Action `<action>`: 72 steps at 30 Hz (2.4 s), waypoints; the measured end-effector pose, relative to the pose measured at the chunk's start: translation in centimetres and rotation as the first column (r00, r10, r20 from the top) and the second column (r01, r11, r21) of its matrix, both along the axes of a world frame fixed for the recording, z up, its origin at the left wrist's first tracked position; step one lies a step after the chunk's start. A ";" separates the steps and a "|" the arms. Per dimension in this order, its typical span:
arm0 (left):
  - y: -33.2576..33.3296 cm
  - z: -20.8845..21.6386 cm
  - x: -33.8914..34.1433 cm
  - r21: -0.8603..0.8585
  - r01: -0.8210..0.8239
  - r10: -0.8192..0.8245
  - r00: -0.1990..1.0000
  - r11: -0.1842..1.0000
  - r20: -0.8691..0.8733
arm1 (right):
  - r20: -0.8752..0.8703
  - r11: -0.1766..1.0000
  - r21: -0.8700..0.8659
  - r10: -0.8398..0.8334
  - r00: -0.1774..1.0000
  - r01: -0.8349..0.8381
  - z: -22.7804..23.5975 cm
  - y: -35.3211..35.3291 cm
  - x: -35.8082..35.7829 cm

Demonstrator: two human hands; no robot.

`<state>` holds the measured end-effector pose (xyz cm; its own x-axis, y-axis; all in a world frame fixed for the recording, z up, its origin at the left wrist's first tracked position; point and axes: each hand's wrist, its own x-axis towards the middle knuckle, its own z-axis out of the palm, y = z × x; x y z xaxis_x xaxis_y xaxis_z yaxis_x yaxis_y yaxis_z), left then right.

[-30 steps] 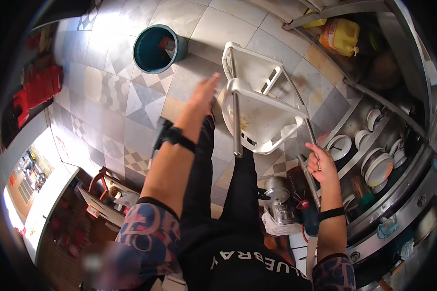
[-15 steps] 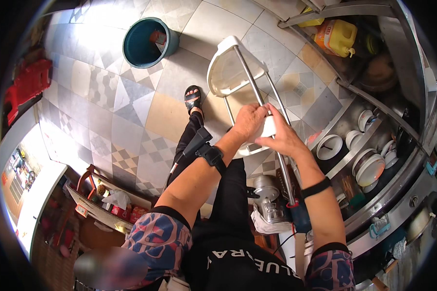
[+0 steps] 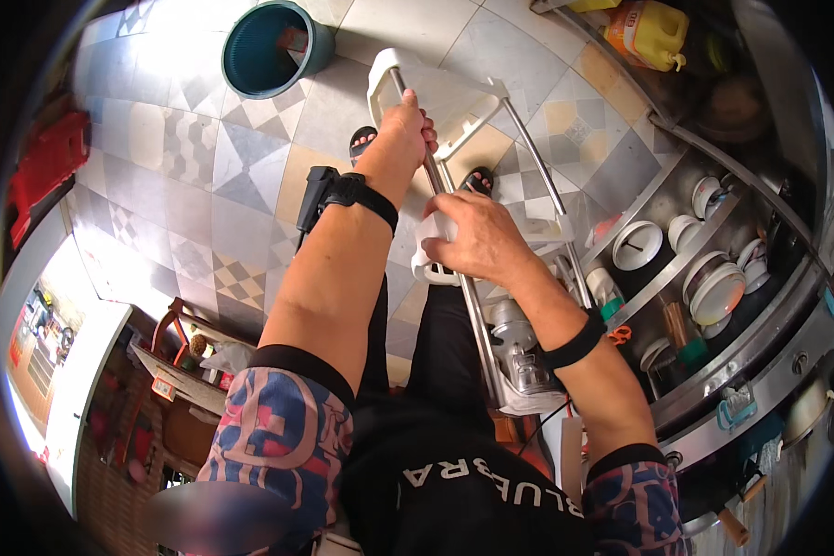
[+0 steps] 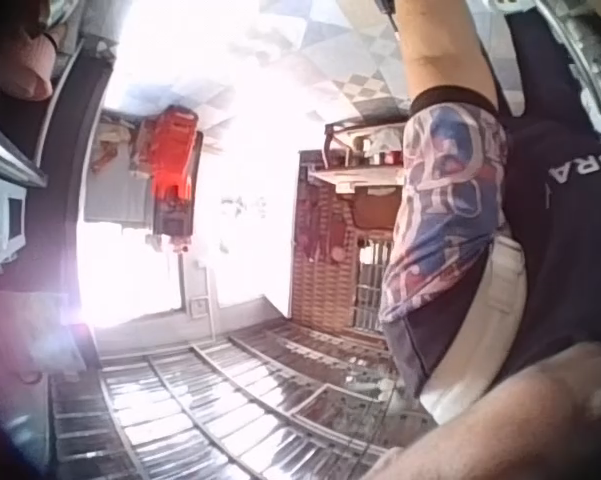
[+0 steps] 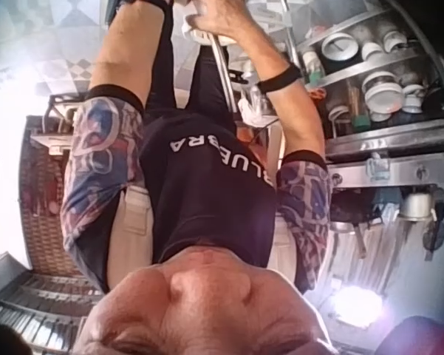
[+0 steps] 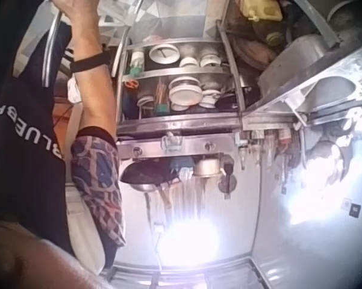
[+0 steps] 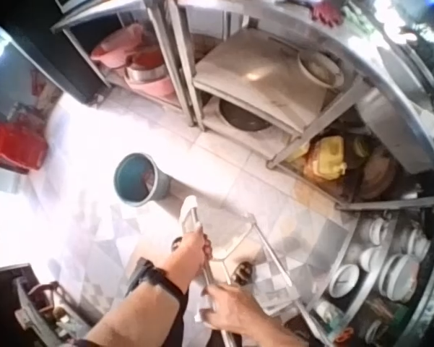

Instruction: The recorder is disassembling a multi-tier plastic corner shelf by removing bottles and pulling out the metal support rods.

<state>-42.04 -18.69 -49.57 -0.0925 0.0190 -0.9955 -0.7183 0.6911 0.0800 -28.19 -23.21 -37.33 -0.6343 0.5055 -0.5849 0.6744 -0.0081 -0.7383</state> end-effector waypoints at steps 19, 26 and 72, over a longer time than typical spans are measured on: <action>-2.5 -0.8 3.6 -0.034 0.034 -0.024 0.966 0.999 0.259 | 0.211 0.981 0.191 -0.076 0.974 0.035 3.3 -2.0 0.7; -4.5 0.9 1.8 0.054 -0.224 0.214 0.967 0.973 0.141 | 0.071 0.974 0.184 0.120 0.990 -0.131 2.3 -2.2 3.8; -6.8 -2.3 -7.5 0.267 -0.287 0.208 0.935 0.920 0.289 | 0.537 0.826 -0.367 -0.186 0.823 0.427 3.1 3.1 19.4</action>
<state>-49.49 -25.52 -51.85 0.1173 0.3288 -0.9371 -0.8865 0.4600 0.0505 -8.75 -20.09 -34.22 -0.0863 0.2250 -0.9705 0.8285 -0.5249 -0.1954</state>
